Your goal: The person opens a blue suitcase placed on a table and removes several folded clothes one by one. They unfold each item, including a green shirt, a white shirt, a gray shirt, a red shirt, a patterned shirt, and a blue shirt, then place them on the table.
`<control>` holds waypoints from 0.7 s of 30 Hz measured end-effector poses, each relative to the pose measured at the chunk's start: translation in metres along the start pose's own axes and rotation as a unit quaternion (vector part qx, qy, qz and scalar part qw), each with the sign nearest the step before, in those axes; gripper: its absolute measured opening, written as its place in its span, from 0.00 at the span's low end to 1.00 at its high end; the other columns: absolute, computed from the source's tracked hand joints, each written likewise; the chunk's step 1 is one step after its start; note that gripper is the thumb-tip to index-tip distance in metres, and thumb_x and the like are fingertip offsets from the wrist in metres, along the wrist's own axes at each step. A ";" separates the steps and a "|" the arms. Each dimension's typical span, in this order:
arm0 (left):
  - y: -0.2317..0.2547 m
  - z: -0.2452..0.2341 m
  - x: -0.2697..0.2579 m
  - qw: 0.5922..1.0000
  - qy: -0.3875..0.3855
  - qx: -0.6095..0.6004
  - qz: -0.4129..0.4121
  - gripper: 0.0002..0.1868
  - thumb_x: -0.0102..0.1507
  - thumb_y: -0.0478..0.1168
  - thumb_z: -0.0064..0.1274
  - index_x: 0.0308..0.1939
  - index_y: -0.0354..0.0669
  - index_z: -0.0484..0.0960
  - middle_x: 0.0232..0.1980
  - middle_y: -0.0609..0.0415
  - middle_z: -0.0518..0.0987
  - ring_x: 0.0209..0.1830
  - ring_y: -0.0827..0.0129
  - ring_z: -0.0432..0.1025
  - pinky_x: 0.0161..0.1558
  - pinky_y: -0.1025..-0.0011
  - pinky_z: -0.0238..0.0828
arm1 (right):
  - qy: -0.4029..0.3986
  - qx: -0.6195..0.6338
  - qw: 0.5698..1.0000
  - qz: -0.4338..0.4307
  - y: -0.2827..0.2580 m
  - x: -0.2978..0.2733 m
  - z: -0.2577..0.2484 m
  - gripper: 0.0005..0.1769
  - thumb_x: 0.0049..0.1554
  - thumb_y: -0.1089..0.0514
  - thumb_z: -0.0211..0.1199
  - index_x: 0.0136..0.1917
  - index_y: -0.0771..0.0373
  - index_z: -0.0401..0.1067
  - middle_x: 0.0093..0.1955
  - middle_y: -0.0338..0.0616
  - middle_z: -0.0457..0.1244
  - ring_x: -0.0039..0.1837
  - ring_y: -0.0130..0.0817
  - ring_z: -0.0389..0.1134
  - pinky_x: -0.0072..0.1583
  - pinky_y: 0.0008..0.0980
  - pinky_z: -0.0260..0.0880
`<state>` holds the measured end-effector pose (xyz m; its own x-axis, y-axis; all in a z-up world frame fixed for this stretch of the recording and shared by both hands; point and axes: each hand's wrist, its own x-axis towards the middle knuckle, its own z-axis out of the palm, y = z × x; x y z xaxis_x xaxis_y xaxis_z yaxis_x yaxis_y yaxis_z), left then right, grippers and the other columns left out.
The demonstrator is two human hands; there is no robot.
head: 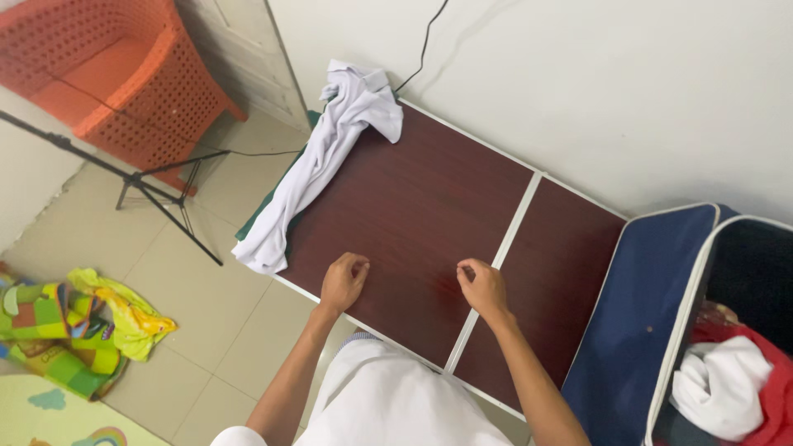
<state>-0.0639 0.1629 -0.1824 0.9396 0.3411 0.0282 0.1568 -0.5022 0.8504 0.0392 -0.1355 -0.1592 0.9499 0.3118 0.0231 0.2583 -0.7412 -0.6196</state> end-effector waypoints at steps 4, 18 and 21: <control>0.020 0.004 0.008 0.998 -0.045 -0.021 0.044 0.08 0.64 0.38 0.56 0.42 0.37 0.86 0.42 0.47 0.84 0.35 0.58 0.79 0.38 0.64 0.76 | 0.039 0.035 0.998 0.044 -0.003 -0.034 -0.014 0.08 0.56 0.58 0.66 0.48 0.63 0.79 0.46 0.47 0.73 0.48 0.40 0.76 0.49 0.37 0.75; 0.079 0.001 0.022 0.972 -0.199 -0.062 0.109 0.09 0.64 0.38 0.57 0.44 0.37 0.88 0.38 0.48 0.86 0.30 0.66 0.77 0.34 0.68 0.73 | 0.194 0.125 0.944 0.235 -0.055 -0.138 -0.032 0.10 0.57 0.57 0.67 0.51 0.62 0.79 0.47 0.46 0.74 0.50 0.35 0.76 0.48 0.33 0.75; 0.072 0.001 0.018 0.963 -0.226 -0.069 0.129 0.10 0.64 0.39 0.58 0.44 0.37 0.87 0.40 0.47 0.86 0.32 0.66 0.78 0.37 0.69 0.76 | 0.209 0.117 0.937 0.253 -0.063 -0.161 -0.029 0.10 0.56 0.57 0.67 0.51 0.62 0.80 0.46 0.46 0.74 0.49 0.37 0.76 0.48 0.33 0.75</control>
<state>-0.0354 0.1320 -0.1215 0.9833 -0.1770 0.0432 -0.1125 -0.4033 0.9081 -0.1245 -0.1558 -0.1010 0.9391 -0.3404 -0.0460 -0.2435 -0.5653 -0.7881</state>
